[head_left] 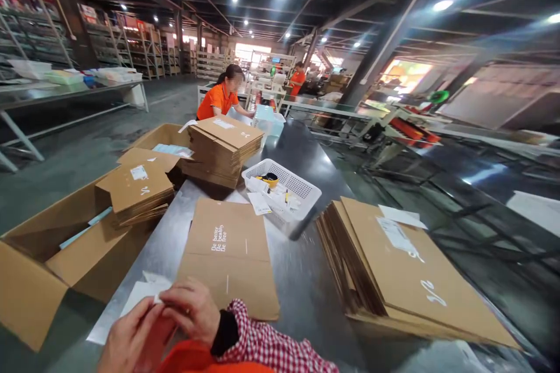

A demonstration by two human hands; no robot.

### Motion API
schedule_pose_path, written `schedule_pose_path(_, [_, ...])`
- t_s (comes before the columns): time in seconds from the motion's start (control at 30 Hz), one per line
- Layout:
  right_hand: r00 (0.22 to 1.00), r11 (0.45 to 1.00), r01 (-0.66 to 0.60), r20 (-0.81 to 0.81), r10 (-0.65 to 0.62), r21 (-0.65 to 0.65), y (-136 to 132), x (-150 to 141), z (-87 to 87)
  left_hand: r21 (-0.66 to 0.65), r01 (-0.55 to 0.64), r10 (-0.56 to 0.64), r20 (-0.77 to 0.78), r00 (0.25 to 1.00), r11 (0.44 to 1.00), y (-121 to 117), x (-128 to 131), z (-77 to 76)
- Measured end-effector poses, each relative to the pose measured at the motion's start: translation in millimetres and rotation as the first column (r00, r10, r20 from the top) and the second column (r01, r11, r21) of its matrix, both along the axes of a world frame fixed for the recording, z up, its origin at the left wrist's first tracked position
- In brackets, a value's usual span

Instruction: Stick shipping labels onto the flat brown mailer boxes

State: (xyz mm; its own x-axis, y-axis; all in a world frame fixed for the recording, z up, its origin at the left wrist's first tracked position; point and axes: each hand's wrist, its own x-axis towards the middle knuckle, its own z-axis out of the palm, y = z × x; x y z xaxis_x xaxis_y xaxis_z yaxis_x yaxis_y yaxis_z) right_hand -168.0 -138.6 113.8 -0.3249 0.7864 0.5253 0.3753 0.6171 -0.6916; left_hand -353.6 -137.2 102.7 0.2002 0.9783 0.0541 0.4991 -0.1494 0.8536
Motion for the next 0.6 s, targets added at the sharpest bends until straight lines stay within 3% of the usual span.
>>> schedule_pose_path(0.13, [0.999,0.994,0.013,-0.041,-0.018,-0.109,7.3,6.4,-0.9,-0.079,0.082,-0.077,0.069,0.995,0.993,2.4,2.3,-5.6])
schedule_pose_path(0.23, [0.990,0.982,0.038,-0.124,-0.061,-0.183,8.3,7.7,-2.1,-0.080,0.035,-0.031,0.046,0.998,0.996,2.3,10.4,-4.2])
schedule_pose_path(0.37, [0.932,0.919,0.134,-0.268,-0.245,-0.372,13.2,1.8,-12.0,-0.066,0.030,-0.028,0.032,0.999,0.997,6.8,24.1,2.7])
schedule_pose_path(0.43, [0.781,0.808,0.113,-0.452,-0.432,-0.578,21.7,4.9,-19.1,-0.084,0.013,-0.016,-0.038,0.999,0.996,12.8,24.0,5.6])
schedule_pose_path(0.5, [0.526,0.690,-0.017,-0.594,-0.609,-0.723,34.0,20.3,-23.8,-0.092,-0.035,0.021,-0.144,0.989,0.995,20.6,13.2,5.9])
schedule_pose_path(0.53, [0.410,0.655,-0.066,-0.619,-0.670,-0.753,40.7,33.4,-24.5,-0.104,-0.061,0.039,-0.201,0.979,0.993,24.7,3.6,4.8])
schedule_pose_path(0.6, [0.265,0.632,-0.074,-0.626,-0.733,-0.771,53.1,66.7,-21.8,-0.130,-0.094,0.050,-0.309,0.950,0.987,31.8,-21.3,0.6])
